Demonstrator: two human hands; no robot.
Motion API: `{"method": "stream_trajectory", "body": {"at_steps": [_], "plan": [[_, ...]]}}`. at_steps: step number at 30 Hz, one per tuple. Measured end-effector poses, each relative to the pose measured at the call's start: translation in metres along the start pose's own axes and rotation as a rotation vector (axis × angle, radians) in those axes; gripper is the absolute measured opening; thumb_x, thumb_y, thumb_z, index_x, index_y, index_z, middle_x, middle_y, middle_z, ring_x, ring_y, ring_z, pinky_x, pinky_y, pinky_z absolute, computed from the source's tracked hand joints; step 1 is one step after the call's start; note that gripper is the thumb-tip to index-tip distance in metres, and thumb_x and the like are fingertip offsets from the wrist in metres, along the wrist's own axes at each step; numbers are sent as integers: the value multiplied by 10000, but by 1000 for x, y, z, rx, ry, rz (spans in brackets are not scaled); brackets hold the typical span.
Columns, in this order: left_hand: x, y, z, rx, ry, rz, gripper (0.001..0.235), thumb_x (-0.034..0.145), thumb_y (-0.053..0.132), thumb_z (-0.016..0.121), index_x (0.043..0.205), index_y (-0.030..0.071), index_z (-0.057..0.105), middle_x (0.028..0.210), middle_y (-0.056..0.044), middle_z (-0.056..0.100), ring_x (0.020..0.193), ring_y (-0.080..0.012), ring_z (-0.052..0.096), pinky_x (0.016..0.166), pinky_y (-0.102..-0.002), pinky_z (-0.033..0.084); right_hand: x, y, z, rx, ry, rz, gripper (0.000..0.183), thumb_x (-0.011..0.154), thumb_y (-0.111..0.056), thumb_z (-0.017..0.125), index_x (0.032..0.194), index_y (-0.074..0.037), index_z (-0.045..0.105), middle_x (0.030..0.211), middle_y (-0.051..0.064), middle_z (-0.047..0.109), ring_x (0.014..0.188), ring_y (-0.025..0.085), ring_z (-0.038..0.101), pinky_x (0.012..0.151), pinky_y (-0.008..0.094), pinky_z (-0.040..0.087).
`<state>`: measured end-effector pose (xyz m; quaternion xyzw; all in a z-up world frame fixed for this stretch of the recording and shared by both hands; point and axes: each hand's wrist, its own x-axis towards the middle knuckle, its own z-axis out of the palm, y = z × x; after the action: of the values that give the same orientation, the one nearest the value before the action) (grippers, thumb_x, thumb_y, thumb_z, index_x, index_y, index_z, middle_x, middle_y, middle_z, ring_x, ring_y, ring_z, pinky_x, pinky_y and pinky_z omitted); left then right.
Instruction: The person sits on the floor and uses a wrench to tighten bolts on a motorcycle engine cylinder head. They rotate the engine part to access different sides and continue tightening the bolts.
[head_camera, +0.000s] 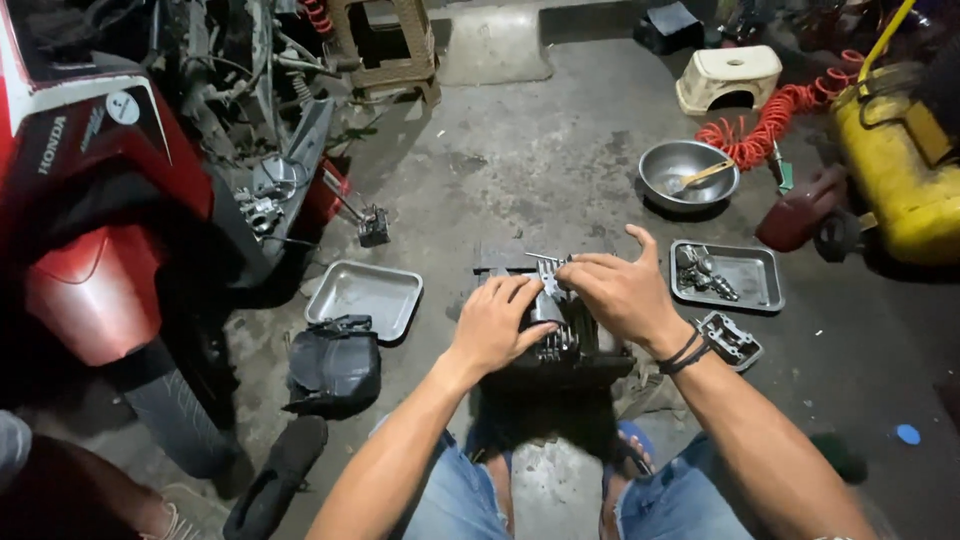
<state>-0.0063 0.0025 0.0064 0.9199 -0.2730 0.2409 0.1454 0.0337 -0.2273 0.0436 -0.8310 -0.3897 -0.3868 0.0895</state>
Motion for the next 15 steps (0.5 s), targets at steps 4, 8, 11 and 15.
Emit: {"method": "stream_trajectory", "body": {"at_steps": [4, 8, 11, 15], "plan": [[0, -2, 2, 4, -11, -4, 610, 886, 551, 675, 1356, 177, 568, 1196, -60, 621, 1162, -289, 607, 942, -439, 531, -7, 6, 12, -19, 9, -18, 116, 1053, -249, 563, 1020, -257, 675, 950, -57, 748, 1022, 103, 718, 1075, 648, 304], [3, -3, 2, -14, -42, -12, 604, 914, 563, 639, 1365, 171, 557, 1197, -69, 620, 1169, -294, 607, 930, -436, 536, -4, 8, 7, -69, 4, -19, 103, 1034, -247, 572, 1036, -263, 673, 928, -64, 743, 1035, 101, 713, 1075, 661, 308], [0, -1, 3, -21, -46, -22, 603, 918, 566, 635, 1367, 171, 559, 1202, -71, 621, 1174, -295, 605, 922, -435, 545, -8, 5, 10, -39, 2, -4, 138, 1049, -242, 567, 1116, -262, 685, 932, -56, 756, 1032, 95, 719, 1093, 643, 299], [0, -1, 2, -24, -35, -14, 610, 905, 563, 653, 1365, 172, 564, 1202, -72, 625, 1171, -299, 609, 912, -438, 554, -4, 4, 9, -34, 5, 13, 250, 925, -223, 684, 1175, -228, 675, 939, -26, 776, 1007, 69, 734, 1101, 636, 317]]}}
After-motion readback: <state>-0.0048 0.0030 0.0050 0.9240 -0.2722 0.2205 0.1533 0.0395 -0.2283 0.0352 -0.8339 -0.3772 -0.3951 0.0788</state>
